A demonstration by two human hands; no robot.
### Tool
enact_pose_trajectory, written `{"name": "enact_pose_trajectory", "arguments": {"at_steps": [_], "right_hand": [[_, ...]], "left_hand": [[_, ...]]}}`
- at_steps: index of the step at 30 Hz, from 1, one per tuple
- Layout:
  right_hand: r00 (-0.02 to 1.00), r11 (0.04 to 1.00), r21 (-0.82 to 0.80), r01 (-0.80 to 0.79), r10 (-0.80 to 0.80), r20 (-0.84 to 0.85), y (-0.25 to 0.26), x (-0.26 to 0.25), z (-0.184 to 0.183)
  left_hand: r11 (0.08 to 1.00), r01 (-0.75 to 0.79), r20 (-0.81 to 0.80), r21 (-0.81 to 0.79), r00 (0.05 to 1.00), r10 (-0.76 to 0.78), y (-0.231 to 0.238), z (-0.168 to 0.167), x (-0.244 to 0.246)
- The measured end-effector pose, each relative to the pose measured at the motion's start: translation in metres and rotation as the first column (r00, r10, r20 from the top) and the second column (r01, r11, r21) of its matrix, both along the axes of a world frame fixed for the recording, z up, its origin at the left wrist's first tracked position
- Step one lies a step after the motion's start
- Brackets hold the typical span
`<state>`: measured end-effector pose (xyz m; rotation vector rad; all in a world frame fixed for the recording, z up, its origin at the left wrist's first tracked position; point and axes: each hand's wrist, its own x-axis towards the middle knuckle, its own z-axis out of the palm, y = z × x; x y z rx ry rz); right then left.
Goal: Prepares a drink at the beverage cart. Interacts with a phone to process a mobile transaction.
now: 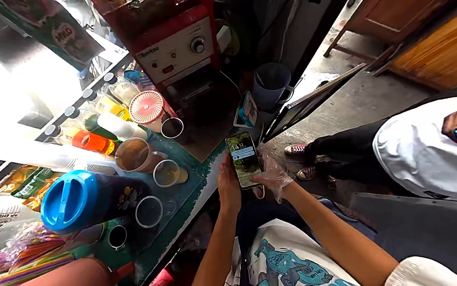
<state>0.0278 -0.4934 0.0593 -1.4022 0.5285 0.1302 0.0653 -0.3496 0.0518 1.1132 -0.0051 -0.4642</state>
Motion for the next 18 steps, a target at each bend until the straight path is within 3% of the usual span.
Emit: {"name": "enact_pose_trajectory", "arguments": {"at_steps": [5, 8, 13, 18], "right_hand": [[0.995, 0.989, -0.132, 0.065, -0.074, -0.061, -0.015, 0.003, 0.009], [0.978, 0.980, -0.061, 0.188, -0.192, -0.076, -0.019, 0.008, 0.014], [0.996, 0.996, -0.021, 0.090, -0.089, 0.017, -0.033, 0.006, 0.013], [0.996, 0.994, -0.085, 0.065, -0.059, 0.071, -0.038, 0.004, 0.004]], "left_hand": [[0.998, 0.053, 0.010, -0.022, 0.999, -0.053, -0.013, 0.007, 0.002], [0.998, 0.064, 0.019, -0.024, 0.998, -0.064, -0.019, 0.011, 0.005], [0.995, 0.092, 0.064, -0.031, 0.994, -0.090, -0.024, 0.011, 0.012], [0.992, 0.116, 0.084, -0.054, 0.990, -0.111, -0.029, 0.012, 0.013]]}}
